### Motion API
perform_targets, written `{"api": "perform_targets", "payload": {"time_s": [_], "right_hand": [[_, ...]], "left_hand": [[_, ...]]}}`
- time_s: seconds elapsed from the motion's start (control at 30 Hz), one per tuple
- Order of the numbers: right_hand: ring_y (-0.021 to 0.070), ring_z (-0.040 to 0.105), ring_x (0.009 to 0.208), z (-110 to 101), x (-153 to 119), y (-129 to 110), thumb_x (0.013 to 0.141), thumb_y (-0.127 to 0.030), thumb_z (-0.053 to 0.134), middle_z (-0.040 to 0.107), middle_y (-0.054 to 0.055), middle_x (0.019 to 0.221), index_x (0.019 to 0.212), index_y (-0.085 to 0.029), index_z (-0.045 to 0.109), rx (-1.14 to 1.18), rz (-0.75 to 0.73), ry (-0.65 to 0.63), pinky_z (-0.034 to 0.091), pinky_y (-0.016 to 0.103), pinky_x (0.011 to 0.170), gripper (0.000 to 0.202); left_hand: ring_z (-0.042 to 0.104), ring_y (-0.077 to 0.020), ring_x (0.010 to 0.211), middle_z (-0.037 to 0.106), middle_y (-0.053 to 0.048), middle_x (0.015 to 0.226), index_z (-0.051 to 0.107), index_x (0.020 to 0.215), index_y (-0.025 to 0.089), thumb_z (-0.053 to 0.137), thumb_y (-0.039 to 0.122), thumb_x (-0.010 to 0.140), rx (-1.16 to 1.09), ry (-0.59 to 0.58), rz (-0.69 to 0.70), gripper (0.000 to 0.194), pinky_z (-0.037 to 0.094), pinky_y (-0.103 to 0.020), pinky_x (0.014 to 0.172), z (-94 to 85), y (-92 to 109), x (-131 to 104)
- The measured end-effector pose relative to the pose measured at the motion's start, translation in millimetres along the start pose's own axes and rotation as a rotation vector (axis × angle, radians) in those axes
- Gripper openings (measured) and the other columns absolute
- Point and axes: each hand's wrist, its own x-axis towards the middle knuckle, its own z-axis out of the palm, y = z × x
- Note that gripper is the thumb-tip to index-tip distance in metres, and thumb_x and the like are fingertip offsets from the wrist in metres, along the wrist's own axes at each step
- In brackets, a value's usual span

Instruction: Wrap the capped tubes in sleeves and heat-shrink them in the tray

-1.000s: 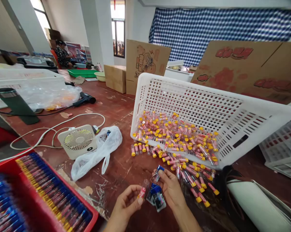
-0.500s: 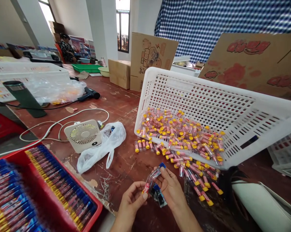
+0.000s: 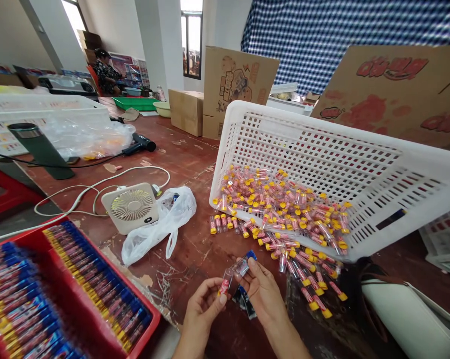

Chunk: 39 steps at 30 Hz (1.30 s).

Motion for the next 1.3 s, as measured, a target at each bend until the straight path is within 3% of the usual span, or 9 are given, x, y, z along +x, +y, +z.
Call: {"api": "perform_targets", "payload": {"time_s": [0.27, 0.5, 0.67, 0.8, 0.93, 1.1, 1.3], "right_hand": [[0.0216, 0.071, 0.077, 1, -2, 8, 0.063, -0.044, 0.091, 0.077, 0.006, 0.087, 0.082, -0.02, 0.075, -0.099, -0.056, -0.049, 0.058, 0.034, 0.072, 0.034], [0.0234, 0.069, 0.081, 0, -3, 8, 0.07, -0.041, 0.087, 0.077, 0.009, 0.087, 0.087, -0.017, 0.078, -0.367, -0.157, -0.182, 0.052, 0.033, 0.08, 0.031], [0.0254, 0.069, 0.081, 0, -2, 10, 0.072, -0.043, 0.084, 0.076, 0.008, 0.087, 0.094, -0.019, 0.077, -0.496, -0.165, -0.284, 0.052, 0.037, 0.081, 0.033], [0.0264, 0.068, 0.085, 4, -6, 14, 0.075, -0.044, 0.082, 0.076, 0.01, 0.093, 0.096, -0.019, 0.076, -0.547, -0.152, -0.329, 0.053, 0.037, 0.081, 0.034], [0.0244, 0.068, 0.087, 7, -8, 16, 0.079, -0.045, 0.078, 0.075, 0.009, 0.098, 0.101, -0.02, 0.075, -0.513, -0.143, -0.306, 0.052, 0.037, 0.084, 0.034], [0.0229, 0.067, 0.077, 12, -11, 20, 0.079, -0.045, 0.078, 0.075, 0.008, 0.092, 0.098, -0.02, 0.076, -0.44, -0.083, -0.335, 0.056, 0.034, 0.07, 0.032], [0.0211, 0.067, 0.077, 15, -16, 27, 0.08, -0.043, 0.078, 0.075, 0.006, 0.089, 0.097, -0.022, 0.077, -0.447, -0.082, -0.325, 0.056, 0.032, 0.069, 0.028]], "left_hand": [[0.065, -0.0206, 0.095, 0.072, -0.004, 0.099, 0.071, 0.099, 0.022, 0.081, 0.043, 0.07, 0.011, -0.053, 0.022, 0.037, 0.05, -0.027, 0.082, -4.2, 4, -3], [0.062, -0.0163, 0.084, 0.072, -0.004, 0.092, 0.071, 0.098, 0.02, 0.082, 0.04, 0.07, -0.01, -0.046, 0.018, 0.036, 0.049, -0.023, 0.072, -5.2, 2, -2], [0.062, -0.0141, 0.08, 0.068, -0.001, 0.086, 0.067, 0.103, 0.021, 0.084, 0.034, 0.068, -0.077, -0.01, 0.109, 0.041, 0.049, -0.022, 0.073, -3.9, 6, 0], [0.064, -0.0146, 0.084, 0.07, -0.003, 0.091, 0.069, 0.098, 0.02, 0.084, 0.031, 0.069, -0.049, -0.077, 0.145, 0.034, 0.051, -0.023, 0.077, -7.7, 16, 5], [0.067, -0.0173, 0.087, 0.075, -0.006, 0.098, 0.072, 0.103, 0.02, 0.087, 0.028, 0.065, -0.081, -0.164, 0.11, 0.041, 0.053, -0.024, 0.079, -14.6, 23, 8], [0.069, -0.0178, 0.076, 0.077, -0.008, 0.091, 0.078, 0.093, 0.017, 0.084, 0.036, 0.068, -0.072, -0.021, 0.084, 0.031, 0.055, -0.023, 0.064, -15.6, 23, 9], [0.067, -0.0161, 0.066, 0.077, -0.007, 0.08, 0.079, 0.078, 0.016, 0.09, 0.034, 0.056, -0.126, 0.11, 0.075, 0.031, 0.056, -0.023, 0.059, -11.2, 26, 9]]}}
